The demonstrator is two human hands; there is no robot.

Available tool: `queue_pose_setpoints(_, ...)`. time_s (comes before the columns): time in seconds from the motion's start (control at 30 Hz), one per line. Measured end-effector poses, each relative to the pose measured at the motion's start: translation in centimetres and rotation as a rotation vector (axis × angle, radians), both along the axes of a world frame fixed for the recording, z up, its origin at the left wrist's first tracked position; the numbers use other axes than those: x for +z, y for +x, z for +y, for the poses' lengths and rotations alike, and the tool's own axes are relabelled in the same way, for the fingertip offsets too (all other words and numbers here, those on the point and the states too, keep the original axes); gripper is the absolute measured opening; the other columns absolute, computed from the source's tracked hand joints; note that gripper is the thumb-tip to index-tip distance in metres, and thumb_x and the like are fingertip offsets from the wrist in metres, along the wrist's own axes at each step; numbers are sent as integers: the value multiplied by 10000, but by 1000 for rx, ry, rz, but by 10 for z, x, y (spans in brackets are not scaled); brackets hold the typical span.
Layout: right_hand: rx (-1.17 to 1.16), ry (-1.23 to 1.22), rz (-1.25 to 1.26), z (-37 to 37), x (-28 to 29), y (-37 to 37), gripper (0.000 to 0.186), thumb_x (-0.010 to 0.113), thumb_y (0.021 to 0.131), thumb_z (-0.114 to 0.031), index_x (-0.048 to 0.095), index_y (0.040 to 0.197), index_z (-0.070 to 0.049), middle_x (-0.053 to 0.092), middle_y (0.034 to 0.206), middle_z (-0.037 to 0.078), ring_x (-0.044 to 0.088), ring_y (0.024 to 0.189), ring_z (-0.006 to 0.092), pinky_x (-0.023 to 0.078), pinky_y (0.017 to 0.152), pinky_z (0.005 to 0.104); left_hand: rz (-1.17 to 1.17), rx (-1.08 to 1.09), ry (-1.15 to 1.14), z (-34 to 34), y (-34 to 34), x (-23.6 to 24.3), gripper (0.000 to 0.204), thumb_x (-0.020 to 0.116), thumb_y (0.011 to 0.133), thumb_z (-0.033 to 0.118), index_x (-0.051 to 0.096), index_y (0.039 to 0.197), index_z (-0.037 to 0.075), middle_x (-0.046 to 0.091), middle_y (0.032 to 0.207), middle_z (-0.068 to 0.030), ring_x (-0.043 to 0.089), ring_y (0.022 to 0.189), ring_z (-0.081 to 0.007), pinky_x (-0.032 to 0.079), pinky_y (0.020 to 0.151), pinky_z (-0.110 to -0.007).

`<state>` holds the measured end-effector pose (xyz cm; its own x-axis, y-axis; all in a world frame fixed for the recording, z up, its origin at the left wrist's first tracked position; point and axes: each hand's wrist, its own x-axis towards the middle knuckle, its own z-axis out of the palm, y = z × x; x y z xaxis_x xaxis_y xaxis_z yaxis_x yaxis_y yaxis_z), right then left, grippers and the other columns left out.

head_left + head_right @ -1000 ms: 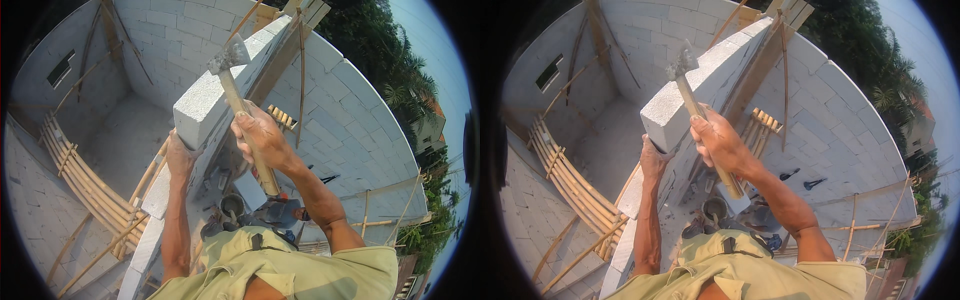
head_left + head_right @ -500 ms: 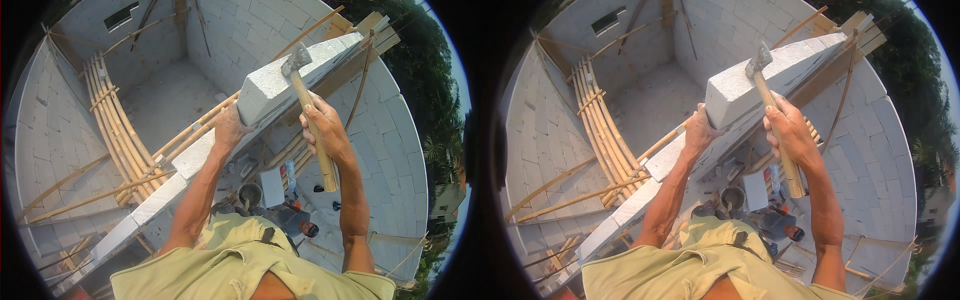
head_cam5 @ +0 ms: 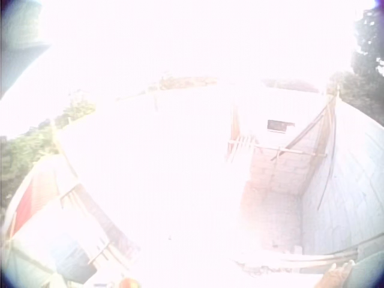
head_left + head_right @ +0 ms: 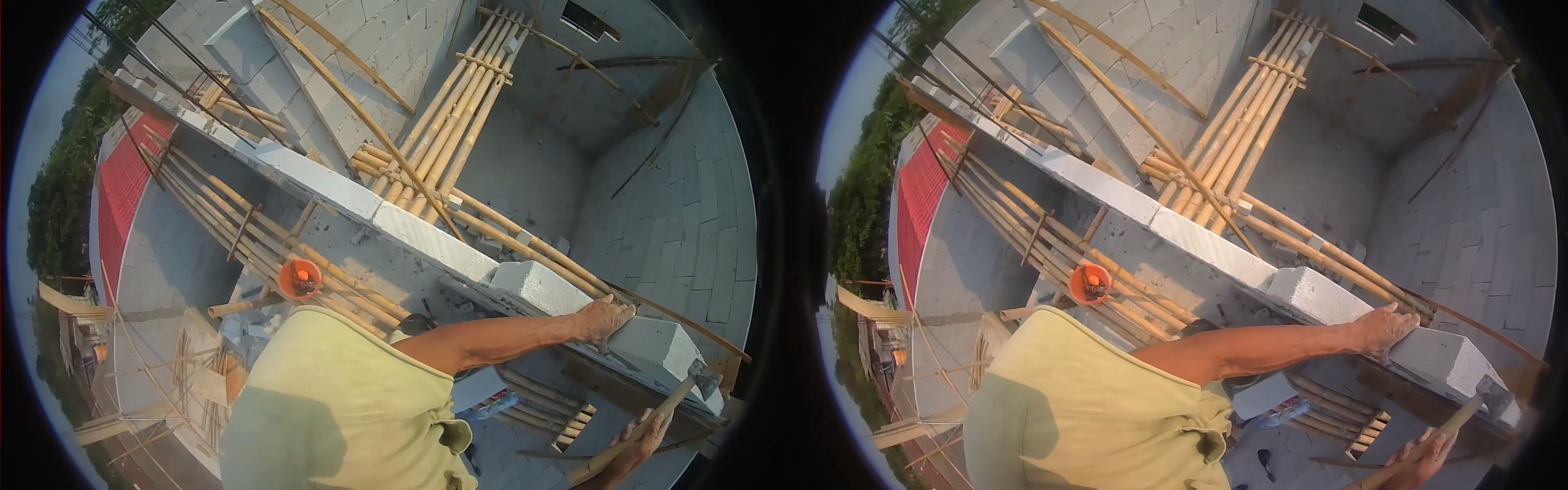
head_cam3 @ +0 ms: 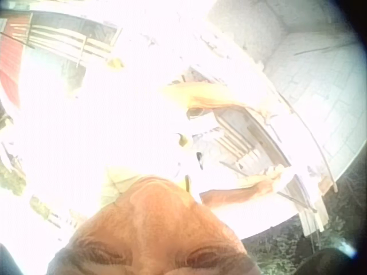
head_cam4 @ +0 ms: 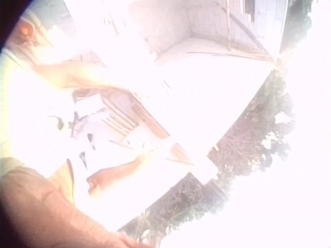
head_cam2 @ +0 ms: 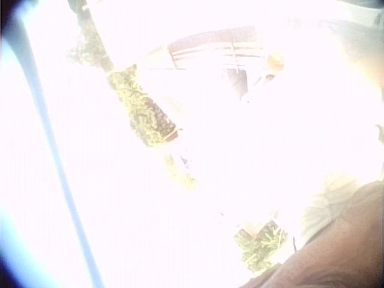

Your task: The person spreads mortar along a wall using a trowel, positions concrete blocks on top by hand, and taps and aligns the blocks using a hatchet and a wooden board.

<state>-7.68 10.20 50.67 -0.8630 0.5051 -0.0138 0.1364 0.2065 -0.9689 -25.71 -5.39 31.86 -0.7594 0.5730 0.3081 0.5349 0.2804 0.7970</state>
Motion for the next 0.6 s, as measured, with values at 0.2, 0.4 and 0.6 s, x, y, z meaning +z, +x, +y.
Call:
queue_pose_setpoints(0.2, 92, -64, -65, 37, -21, -6, 536, 465, 1095, -307, 269, 1546, -93, 482, 920, 37, 472, 458, 82, 451, 311, 260, -3, 30, -24, -5, 2, -4, 1196, 996, 552, 331, 376, 1460, -142, 615, 1309, -264, 648, 1185, -394, 425, 1143, -528)
queue_pose_setpoints(0.4, 59, -14, 14, 15, -9, 42, 551, 452, 1099, -290, 266, 1572, -76, 475, 908, 39, 445, 454, 73, 425, 329, 238, 13, -65, 2, 18, 22, -2, 1234, 999, 553, 375, 358, 1467, -151, 612, 1320, -255, 657, 1161, -392, 427, 1130, -520)
queue_pose_setpoints(0.6, 175, -273, 65, -23, -67, 76, 522, 465, 1114, -326, 410, 1558, -57, 517, 870, 43, 528, 562, 103, 476, 460, 262, -55, 70, -25, -31, 5, 14, 971, 945, 628, 442, 466, 1331, -28, 695, 1121, -294, 703, 1071, -423, 555, 965, -438)
